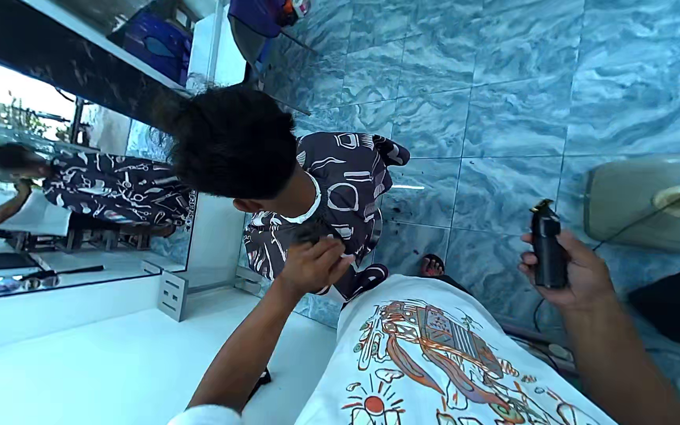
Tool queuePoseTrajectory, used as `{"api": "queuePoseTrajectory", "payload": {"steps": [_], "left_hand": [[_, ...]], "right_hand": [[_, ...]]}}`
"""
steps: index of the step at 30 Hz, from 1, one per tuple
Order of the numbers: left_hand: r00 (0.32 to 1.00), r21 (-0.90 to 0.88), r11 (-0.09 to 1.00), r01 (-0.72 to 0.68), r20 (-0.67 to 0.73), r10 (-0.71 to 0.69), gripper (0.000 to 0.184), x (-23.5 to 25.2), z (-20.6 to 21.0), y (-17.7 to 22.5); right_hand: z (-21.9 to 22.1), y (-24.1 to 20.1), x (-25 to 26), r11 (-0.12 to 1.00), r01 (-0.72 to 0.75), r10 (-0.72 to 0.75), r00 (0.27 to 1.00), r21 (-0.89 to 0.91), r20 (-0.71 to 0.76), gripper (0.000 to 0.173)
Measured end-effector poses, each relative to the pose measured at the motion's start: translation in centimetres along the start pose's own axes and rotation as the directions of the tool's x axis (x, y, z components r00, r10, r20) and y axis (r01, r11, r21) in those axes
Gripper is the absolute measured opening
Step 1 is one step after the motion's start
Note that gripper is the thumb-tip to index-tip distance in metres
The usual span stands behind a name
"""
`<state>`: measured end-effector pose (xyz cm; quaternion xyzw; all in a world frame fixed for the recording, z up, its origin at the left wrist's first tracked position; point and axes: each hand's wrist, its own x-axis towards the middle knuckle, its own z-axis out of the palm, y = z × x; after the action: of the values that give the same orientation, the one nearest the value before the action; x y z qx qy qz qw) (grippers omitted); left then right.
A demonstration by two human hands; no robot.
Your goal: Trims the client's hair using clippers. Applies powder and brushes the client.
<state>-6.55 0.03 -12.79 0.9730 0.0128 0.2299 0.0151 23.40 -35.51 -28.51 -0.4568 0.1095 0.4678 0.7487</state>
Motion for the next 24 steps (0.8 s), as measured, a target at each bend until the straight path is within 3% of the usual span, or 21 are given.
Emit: {"api": "queuePoseTrajectory", "payload": {"steps": [2, 4, 5, 6, 7, 8, 9, 10, 12, 13, 14, 16, 17, 19, 20, 21, 22, 23, 24], "left_hand": [[0.991, -0.076, 0.991, 0.114, -0.063, -0.119, 0.028, 3.1, 1.3, -1.4], [0.923, -0.173, 0.92, 0.352, -0.097, -0.372, 0.027, 6.7, 2.2, -2.5], [0.837, -0.215, 0.816, 0.536, 0.013, -0.547, 0.03, 8.7, 2.3, -2.0], [0.679, -0.229, 0.64, 0.733, 0.283, -0.677, 0.036, 10.7, 1.8, -1.1], [0.485, -0.205, 0.462, 0.863, 0.59, -0.646, 0.042, 12.2, 1.2, -0.5], [0.369, -0.154, 0.405, 0.901, 0.762, -0.533, 0.044, 12.8, 1.0, 0.1], [0.351, -0.107, 0.465, 0.879, 0.805, -0.478, 0.043, 13.1, 1.1, 0.6], [0.411, -0.064, 0.56, 0.826, 0.749, -0.52, 0.042, 13.2, 1.2, 0.9], [0.616, -0.056, 0.673, 0.737, 0.466, -0.635, 0.044, 13.1, 1.7, -0.3], [0.67, -0.099, 0.681, 0.725, 0.332, -0.664, 0.043, 13.2, 2.2, -1.3], [0.663, -0.169, 0.645, 0.745, 0.3, -0.686, 0.042, 13.5, 2.7, -1.8], [0.538, -0.261, 0.476, 0.84, 0.513, -0.668, 0.044, 14.8, 2.4, -1.1], [0.541, -0.293, 0.457, 0.84, 0.526, -0.656, 0.043, 15.0, 2.3, -0.5], [0.649, -0.303, 0.574, 0.761, 0.331, -0.685, 0.044, 15.1, 2.4, -0.8], [0.666, -0.327, 0.586, 0.742, 0.253, -0.702, 0.044, 14.8, 2.7, -1.5], [0.624, -0.364, 0.52, 0.773, 0.287, -0.726, 0.044, 14.6, 3.1, -1.8], [0.539, -0.387, 0.387, 0.837, 0.456, -0.708, 0.046, 14.5, 3.3, -1.9], [0.468, -0.398, 0.255, 0.881, 0.656, -0.592, 0.047, 14.7, 3.4, -2.1], [0.452, -0.415, 0.181, 0.891, 0.787, -0.42, 0.049, 15.0, 3.3, -2.0]], "right_hand": [[-0.1, -0.9, -0.4, 0.999, -0.035, 0.035, 0.999, 0.006, -0.025, 0.047], [0.6, -1.7, -0.4, 0.993, -0.104, 0.102, 0.994, -0.057, -0.045, 0.056], [1.0, -2.1, -0.1, 0.987, -0.12, 0.117, 0.993, -0.104, -0.034, 0.058], [1.5, -2.3, 0.4, 0.982, -0.116, 0.116, 0.993, -0.152, -0.009, 0.058], [2.1, -2.6, 0.8, 0.977, -0.099, 0.106, 0.994, -0.19, 0.027, 0.053], [2.8, -2.9, 1.1, 0.968, -0.075, 0.095, 0.993, -0.238, 0.071, 0.048], [3.6, -3.2, 1.4, 0.962, -0.047, 0.076, 0.992, -0.27, 0.096, 0.046], [4.6, -3.4, 1.8, 0.955, -0.018, 0.056, 0.991, -0.297, 0.12, 0.048], [6.4, -3.9, 2.5, 0.935, 0.023, 0.04, 0.985, -0.354, 0.168, 0.047], [6.9, -4.3, 3.1, 0.925, 0.031, 0.044, 0.981, -0.378, 0.188, 0.045], [7.3, -4.8, 3.7, 0.917, 0.035, 0.049, 0.979, -0.396, 0.199, 0.043], [7.6, -6.1, 5.3, 0.898, 0.042, 0.05, 0.98, -0.439, 0.194, 0.04], [7.6, -7.1, 6.2, 0.886, 0.049, 0.041, 0.982, -0.462, 0.183, 0.04], [7.5, -9.7, 8.0, 0.865, 0.083, 0.004, 0.985, -0.495, 0.174, 0.042], [7.2, -11.1, 8.5, 0.853, 0.1, -0.016, 0.986, -0.513, 0.167, 0.044], [6.7, -12.7, 8.8, 0.834, 0.116, -0.033, 0.986, -0.54, 0.16, 0.045], [6.3, -14.5, 9.1, 0.804, 0.131, -0.049, 0.987, -0.58, 0.154, 0.046], [5.9, -16.5, 9.3, 0.768, 0.147, -0.069, 0.987, -0.623, 0.147, 0.045], [5.6, -18.6, 9.6, 0.73, 0.15, -0.076, 0.987, -0.667, 0.138, 0.044]]}}
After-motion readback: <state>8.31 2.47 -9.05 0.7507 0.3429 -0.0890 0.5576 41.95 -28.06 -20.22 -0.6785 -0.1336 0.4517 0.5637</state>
